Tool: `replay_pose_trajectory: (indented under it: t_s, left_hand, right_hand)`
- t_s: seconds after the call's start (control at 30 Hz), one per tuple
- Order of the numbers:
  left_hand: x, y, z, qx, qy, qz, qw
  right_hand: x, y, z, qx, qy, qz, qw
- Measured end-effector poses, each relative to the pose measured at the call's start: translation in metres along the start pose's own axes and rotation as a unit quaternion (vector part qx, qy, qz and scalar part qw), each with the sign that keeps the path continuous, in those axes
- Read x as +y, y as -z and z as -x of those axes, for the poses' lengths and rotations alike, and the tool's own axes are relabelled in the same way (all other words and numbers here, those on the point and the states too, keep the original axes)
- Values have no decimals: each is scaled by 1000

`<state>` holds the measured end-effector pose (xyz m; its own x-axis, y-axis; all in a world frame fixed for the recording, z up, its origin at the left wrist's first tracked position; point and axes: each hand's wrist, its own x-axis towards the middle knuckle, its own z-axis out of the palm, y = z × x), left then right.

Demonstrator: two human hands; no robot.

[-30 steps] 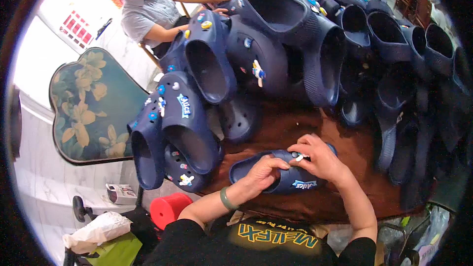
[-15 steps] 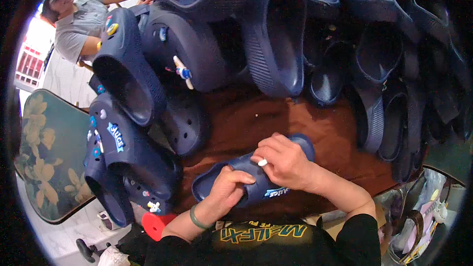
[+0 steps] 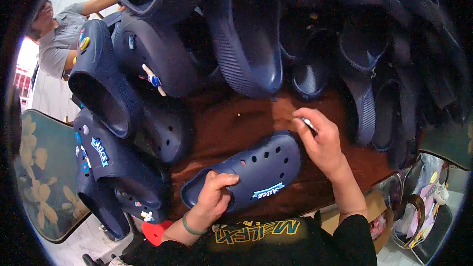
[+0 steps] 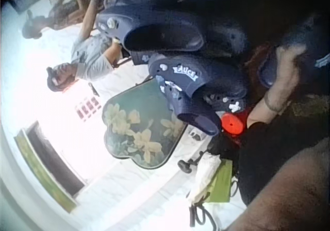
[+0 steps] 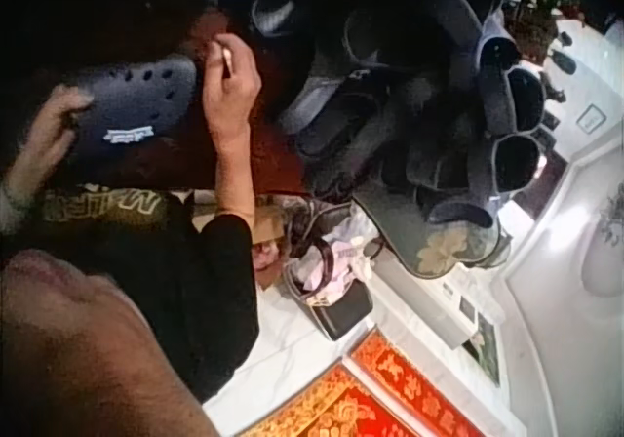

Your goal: Applying decorative charms and accessories to blue foam clogs.

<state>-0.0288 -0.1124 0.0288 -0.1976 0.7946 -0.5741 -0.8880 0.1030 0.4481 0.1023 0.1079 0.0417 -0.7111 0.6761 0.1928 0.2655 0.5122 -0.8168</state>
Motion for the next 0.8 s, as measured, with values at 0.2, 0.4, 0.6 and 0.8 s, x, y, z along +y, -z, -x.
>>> replay_pose_trajectory:
  t_s: [0.2,0.4,0.6,0.8]
  left_hand:
    - [-3,-23,9,-138,-116,-268,946]
    - [-12,-18,2,-68,-89,-311,944]
    - [-17,-17,3,-56,-118,-293,947]
    - [-13,-9,-2,-69,-130,-357,923]
  right_hand:
    - [36,-1,-4,58,-6,57,997]
    - [43,-2,-1,34,56,219,974]
    - [28,-1,0,62,171,252,950]
    - [-13,-1,57,-24,286,120,950]
